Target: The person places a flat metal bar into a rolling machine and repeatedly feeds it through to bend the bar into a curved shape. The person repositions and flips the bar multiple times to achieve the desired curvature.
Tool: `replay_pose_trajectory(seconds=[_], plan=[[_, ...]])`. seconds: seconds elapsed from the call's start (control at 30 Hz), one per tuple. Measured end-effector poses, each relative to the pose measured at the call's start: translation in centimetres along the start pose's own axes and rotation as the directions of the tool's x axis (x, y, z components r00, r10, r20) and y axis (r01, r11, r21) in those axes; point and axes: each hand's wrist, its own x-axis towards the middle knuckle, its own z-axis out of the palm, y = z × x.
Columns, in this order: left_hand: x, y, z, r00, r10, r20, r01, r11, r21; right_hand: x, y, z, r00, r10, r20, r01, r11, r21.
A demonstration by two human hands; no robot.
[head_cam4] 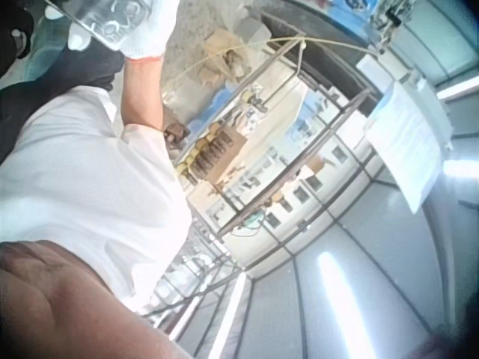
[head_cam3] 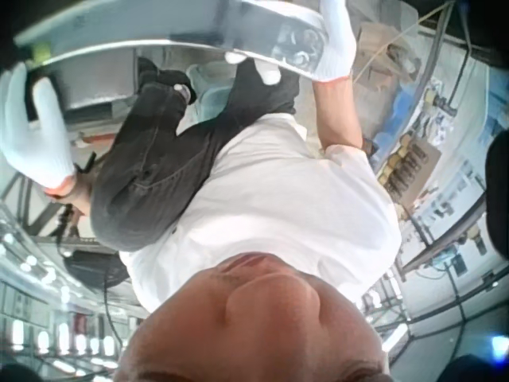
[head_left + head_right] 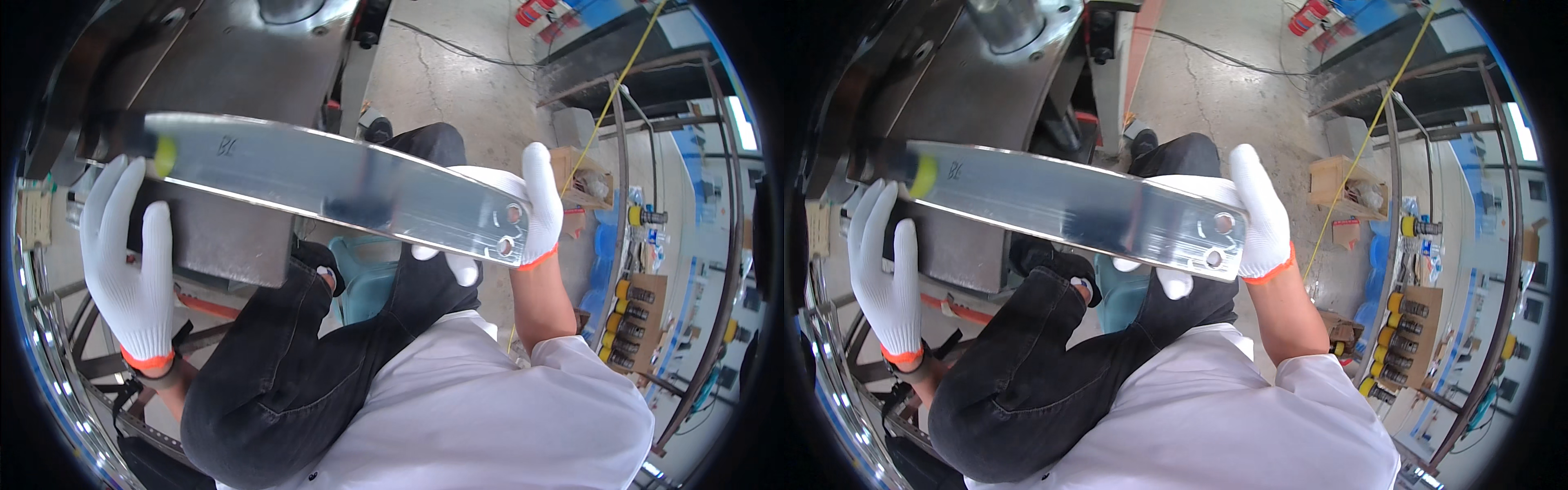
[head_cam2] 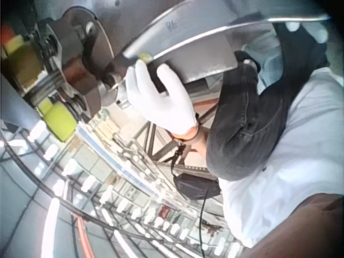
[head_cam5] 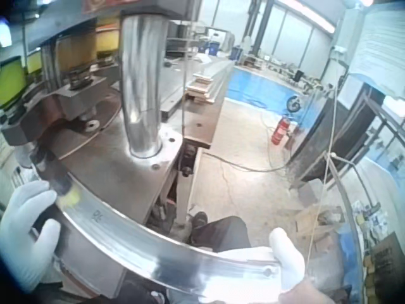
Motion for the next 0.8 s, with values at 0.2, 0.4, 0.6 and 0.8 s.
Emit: replay_pose_trajectory(seconds=[0.2, 0.4, 0.6, 0.8], plan=[[-1.0, 0.1, 2.1, 0.999, -0.042, -0.019, 0.040, 0.997, -0.070, -3.4, -1.0, -0.8, 0.947, -0.129, -0.293, 0.066, 0.974, -0.215], [-0.9, 0.8, 1.8, 0.993, -0.115, -0.013, 0.114, 0.990, -0.081, -4.5, -2.7, -3.5, 0.984, -0.132, -0.118, 0.064, 0.888, -0.456], [-1.2, 0.6, 2.2, 0.992, -0.124, -0.014, 0.123, 0.990, -0.066, -3.9, -3.4, -2.5, 0.972, -0.123, -0.199, -0.067, 0.668, -0.741], [-1.2, 0.8, 2.2, 0.995, -0.099, 0.007, 0.100, 0.991, -0.091, -3.5, -3.4, -2.1, 0.964, -0.208, -0.166, -0.025, 0.550, -0.835]])
